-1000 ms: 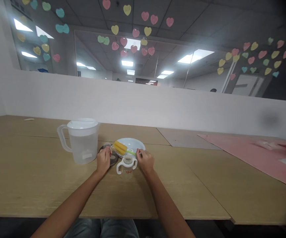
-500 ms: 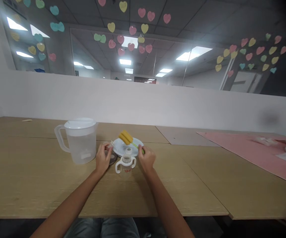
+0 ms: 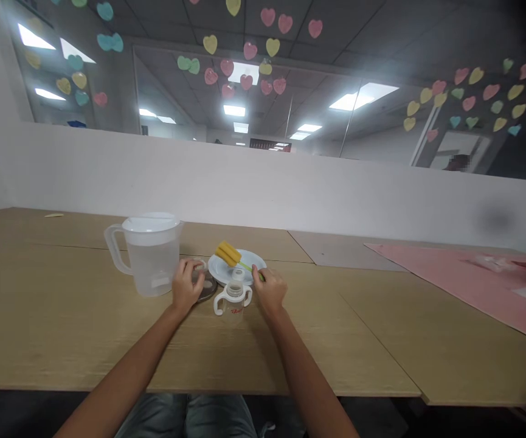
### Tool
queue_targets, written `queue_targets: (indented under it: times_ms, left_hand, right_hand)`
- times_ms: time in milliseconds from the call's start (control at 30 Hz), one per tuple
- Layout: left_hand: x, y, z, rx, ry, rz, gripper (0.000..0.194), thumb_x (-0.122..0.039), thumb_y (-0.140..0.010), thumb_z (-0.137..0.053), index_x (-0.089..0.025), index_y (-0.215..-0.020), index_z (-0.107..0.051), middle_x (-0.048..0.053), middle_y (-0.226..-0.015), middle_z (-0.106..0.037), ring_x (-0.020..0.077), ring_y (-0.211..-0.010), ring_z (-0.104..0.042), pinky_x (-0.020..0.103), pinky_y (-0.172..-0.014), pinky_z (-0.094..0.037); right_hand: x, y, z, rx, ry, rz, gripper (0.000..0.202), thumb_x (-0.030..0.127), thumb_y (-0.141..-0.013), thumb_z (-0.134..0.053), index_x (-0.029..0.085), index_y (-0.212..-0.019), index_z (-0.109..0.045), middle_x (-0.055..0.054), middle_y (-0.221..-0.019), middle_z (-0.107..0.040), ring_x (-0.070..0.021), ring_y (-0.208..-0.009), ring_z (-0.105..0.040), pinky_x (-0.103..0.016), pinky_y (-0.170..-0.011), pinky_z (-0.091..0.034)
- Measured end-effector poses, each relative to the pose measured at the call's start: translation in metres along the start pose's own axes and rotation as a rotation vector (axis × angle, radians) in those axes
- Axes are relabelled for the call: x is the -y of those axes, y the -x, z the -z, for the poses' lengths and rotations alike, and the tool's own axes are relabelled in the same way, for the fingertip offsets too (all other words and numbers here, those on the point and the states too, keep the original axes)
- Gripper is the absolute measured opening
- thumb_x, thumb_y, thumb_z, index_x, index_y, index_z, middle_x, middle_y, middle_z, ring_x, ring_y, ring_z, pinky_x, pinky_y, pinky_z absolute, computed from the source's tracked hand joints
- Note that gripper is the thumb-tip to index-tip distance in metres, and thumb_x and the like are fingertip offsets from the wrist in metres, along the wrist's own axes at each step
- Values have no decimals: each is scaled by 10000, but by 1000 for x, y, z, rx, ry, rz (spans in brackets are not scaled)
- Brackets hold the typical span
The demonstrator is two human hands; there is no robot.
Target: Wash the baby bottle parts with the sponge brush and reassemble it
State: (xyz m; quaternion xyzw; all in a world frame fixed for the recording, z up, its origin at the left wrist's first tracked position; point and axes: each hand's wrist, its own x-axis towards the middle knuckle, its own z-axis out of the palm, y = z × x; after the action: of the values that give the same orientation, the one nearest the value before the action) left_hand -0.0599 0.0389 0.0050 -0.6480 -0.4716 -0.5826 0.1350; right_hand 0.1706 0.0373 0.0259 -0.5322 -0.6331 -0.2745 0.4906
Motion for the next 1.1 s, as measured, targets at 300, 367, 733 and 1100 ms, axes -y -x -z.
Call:
queue_targets:
  times_ms: [300, 367, 733, 1100]
  left_hand:
    - [28, -1, -4, 396, -374, -53, 234, -134, -713, -467, -206, -858, -636, 100, -859, -615, 260, -877, -570, 364, -789, -442]
    - [30, 1, -7, 411, -398, -39, 255, -133, -729, -454, -202, -889, -641, 104, -867, -623, 260, -888, -576, 360, -792, -444]
    - [5, -15, -2, 316, -295, -39, 375, -141, -792, -424, -183, -1137, -567, 126, -1078, -617, 264, -983, -566, 376, -853, -436]
    - [-43, -54, -85, 813, -110, -64, 88, -227, -653, -600, -185, -587, -638, 77, -685, -661, 214, -675, -596, 321, -681, -460]
  right_hand:
    - [0, 1, -3, 39, 0, -24, 527, 461, -927, -388, 168, -557, -621, -29, -568, -610, -93, -552, -483, -245, -531, -214]
    - [-1, 1, -3, 46, 5, -30, 539, 466, -929, -374, 169, -553, -620, -31, -566, -609, -95, -552, -484, -249, -530, -209]
    - [-2, 0, -4, 54, -6, -76, 549, 475, -925, -362, 173, -546, -620, -33, -563, -610, -101, -548, -482, -252, -542, -228]
    - [-6, -1, 0, 19, -37, -271, 597, 521, -924, -301, 175, -583, -647, -52, -571, -615, -120, -553, -491, -252, -531, -226]
